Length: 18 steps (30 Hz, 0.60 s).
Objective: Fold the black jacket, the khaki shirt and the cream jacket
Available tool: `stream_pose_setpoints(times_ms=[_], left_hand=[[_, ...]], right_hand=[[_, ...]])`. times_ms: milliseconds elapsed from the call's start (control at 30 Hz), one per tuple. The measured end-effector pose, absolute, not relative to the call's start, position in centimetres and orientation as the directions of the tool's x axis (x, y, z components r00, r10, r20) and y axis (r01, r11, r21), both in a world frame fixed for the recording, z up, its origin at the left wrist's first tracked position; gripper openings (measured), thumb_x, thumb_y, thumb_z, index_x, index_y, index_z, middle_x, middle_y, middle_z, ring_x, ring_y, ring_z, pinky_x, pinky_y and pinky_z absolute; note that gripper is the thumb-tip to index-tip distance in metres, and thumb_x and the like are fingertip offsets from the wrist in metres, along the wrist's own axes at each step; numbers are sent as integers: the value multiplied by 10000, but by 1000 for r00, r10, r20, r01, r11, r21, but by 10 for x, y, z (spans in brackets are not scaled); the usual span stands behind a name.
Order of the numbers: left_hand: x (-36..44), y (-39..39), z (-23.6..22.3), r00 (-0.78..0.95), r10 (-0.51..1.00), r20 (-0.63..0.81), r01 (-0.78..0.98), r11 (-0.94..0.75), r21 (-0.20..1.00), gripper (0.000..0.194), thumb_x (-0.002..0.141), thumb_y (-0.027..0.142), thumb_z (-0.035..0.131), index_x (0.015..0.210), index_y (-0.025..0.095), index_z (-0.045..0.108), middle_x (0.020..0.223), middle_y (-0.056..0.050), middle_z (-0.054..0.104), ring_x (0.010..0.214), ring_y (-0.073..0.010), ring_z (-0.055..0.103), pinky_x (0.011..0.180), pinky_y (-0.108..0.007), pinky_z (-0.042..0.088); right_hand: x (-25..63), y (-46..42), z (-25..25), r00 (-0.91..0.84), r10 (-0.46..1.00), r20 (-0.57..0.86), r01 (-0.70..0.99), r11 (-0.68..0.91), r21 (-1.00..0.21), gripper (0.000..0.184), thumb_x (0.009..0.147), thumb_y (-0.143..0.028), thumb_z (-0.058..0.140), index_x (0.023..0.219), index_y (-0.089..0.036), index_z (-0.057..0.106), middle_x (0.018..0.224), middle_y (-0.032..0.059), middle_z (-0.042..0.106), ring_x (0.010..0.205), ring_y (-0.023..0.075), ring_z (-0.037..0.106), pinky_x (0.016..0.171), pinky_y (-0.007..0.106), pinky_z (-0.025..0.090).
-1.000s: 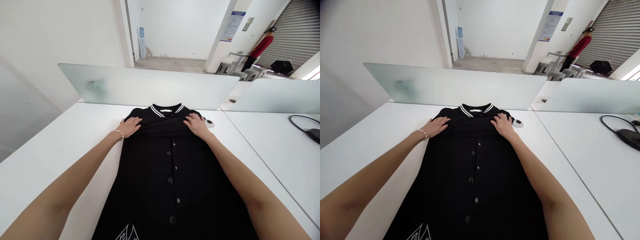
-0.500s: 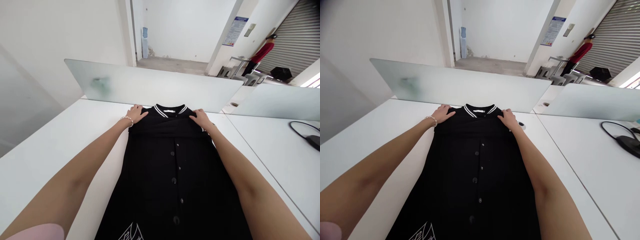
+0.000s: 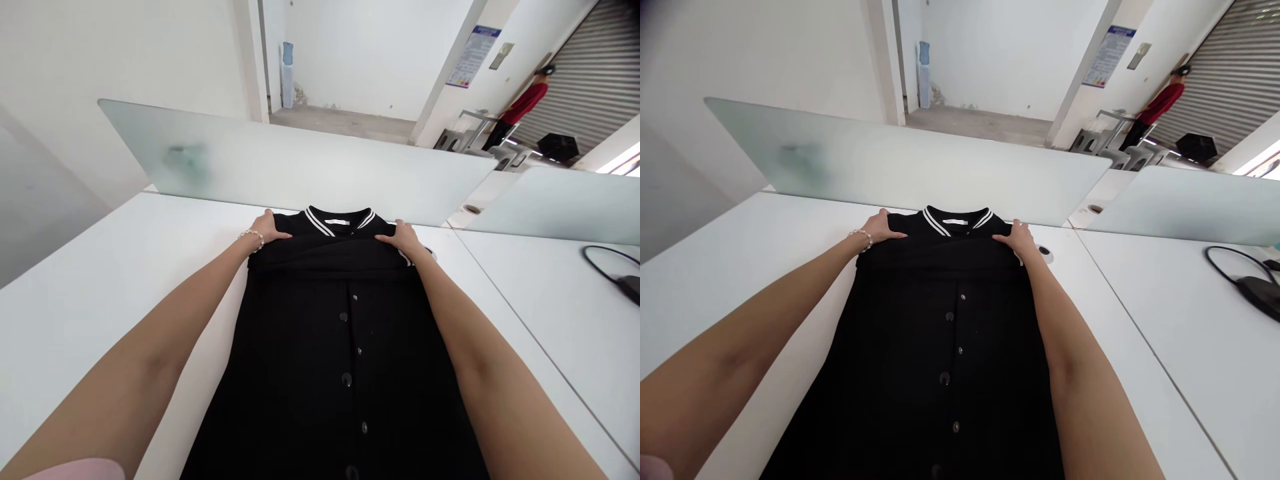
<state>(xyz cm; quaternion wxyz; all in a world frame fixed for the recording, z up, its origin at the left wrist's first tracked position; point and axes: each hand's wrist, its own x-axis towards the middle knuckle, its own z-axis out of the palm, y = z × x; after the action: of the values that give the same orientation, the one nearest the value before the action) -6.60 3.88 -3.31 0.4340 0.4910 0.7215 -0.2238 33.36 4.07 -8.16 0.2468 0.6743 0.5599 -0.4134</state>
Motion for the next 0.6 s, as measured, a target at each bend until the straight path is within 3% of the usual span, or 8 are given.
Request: stream_pose_setpoints(times_ms=[100, 167, 400, 600], left_hand=[[-66, 42, -35, -76, 501, -862, 925, 357, 126, 583, 630, 510, 822, 1039, 163, 594, 1053, -118, 646, 1064, -324, 612, 908, -366, 509], [-62, 44, -30, -9, 555, -832, 934, 302, 192, 458, 680, 452, 789, 999, 176, 613, 1044, -95, 655, 1048, -304, 613, 906, -355, 504], [-38, 62, 20, 8, 733, -680, 922, 257, 288, 344, 778, 372, 698, 1046, 191, 583, 959, -56, 656, 900, -248, 614, 776, -333, 482], [-23, 66, 97, 89, 874, -478, 909, 125, 398, 307, 803, 417, 674, 954, 190, 533, 845, -10, 621, 738, -181, 584, 678, -271, 432]], right_hand=[[337, 46, -87, 10, 543, -840, 954, -257, -155, 611, 765, -494, 788, 1176, -79, 608, 1051, 168, 635, 1032, 325, 594, 869, 379, 492], [336, 49, -86, -22, 549, -836, 951, -245, -186, 462, 744, -425, 805, 1052, -111, 664, 952, 121, 656, 964, 307, 612, 826, 360, 498], [329, 62, -39, -70, 704, -706, 943, -185, -277, 372, 831, -333, 684, 1151, -153, 620, 1071, 133, 646, 1046, 337, 570, 803, 383, 475], [350, 60, 32, -60, 906, -420, 872, -157, -464, 318, 819, -407, 660, 1028, -185, 571, 943, 99, 647, 884, 309, 600, 771, 384, 465]])
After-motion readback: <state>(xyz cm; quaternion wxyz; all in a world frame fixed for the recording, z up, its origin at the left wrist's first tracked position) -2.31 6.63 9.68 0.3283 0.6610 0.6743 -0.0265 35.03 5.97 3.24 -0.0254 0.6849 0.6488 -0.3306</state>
